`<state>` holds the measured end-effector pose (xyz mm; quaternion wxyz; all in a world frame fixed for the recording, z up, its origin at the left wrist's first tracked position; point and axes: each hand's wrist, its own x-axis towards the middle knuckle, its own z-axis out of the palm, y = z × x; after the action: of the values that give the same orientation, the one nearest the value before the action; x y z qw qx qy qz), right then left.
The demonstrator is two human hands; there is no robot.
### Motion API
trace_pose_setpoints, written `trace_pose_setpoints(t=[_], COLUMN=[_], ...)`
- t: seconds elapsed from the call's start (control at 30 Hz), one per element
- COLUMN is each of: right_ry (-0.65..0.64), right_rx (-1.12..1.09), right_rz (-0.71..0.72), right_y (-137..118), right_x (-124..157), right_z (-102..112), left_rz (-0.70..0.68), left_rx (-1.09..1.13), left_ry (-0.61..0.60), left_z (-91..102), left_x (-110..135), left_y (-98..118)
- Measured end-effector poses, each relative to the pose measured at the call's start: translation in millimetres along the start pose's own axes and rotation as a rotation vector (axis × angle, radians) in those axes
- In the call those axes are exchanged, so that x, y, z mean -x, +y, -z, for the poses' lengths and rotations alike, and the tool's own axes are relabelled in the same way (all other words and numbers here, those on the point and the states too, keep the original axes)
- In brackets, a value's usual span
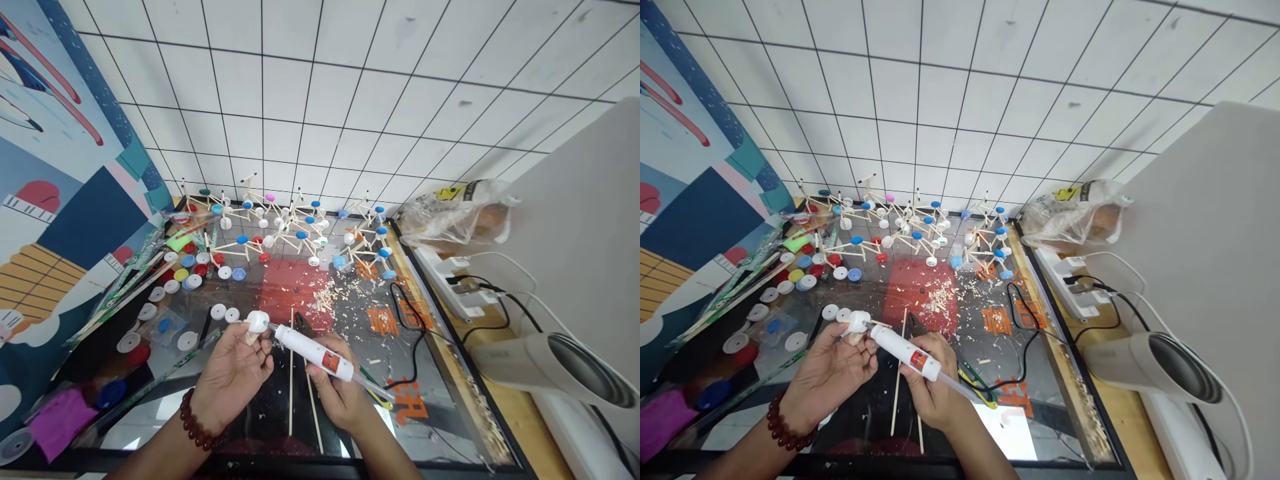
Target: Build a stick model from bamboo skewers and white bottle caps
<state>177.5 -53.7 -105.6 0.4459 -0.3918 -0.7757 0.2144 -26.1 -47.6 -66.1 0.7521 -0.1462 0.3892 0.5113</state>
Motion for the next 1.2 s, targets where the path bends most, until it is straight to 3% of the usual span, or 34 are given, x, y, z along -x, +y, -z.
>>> trace_pose_setpoints(t=[0.17, 0.43, 0.63, 1.0, 1.2], right_ry=[-0.057, 0.016, -0.042, -0.014, 0.010], right_rx=[-0.001, -0.010, -0.023, -0.048, -0.049], right_rz=[0.006, -0.012, 0.008, -0.009, -0.010], right_y=[-2.1, -0.6, -2.2, -1.7, -2.8], right_x=[0.2, -1.8, -1.3, -2.2, -3.0], right_z=[0.8, 0.6, 2.3, 5.7, 5.9], left_rz=[0.008, 0.033, 0.041, 0.064, 0.048], left_rx=[0.042, 0.019, 0.022, 0.047, 0.045], left_ry=[0.023, 0.006, 0.020, 0.016, -0.050], left_z=[-2.6, -1.0, -3.5, -6.0, -0.1], left_x=[0.3, 2.0, 1.8, 5.5, 3.2], left_y=[0.9, -0.3, -2.5, -3.4, -3.9])
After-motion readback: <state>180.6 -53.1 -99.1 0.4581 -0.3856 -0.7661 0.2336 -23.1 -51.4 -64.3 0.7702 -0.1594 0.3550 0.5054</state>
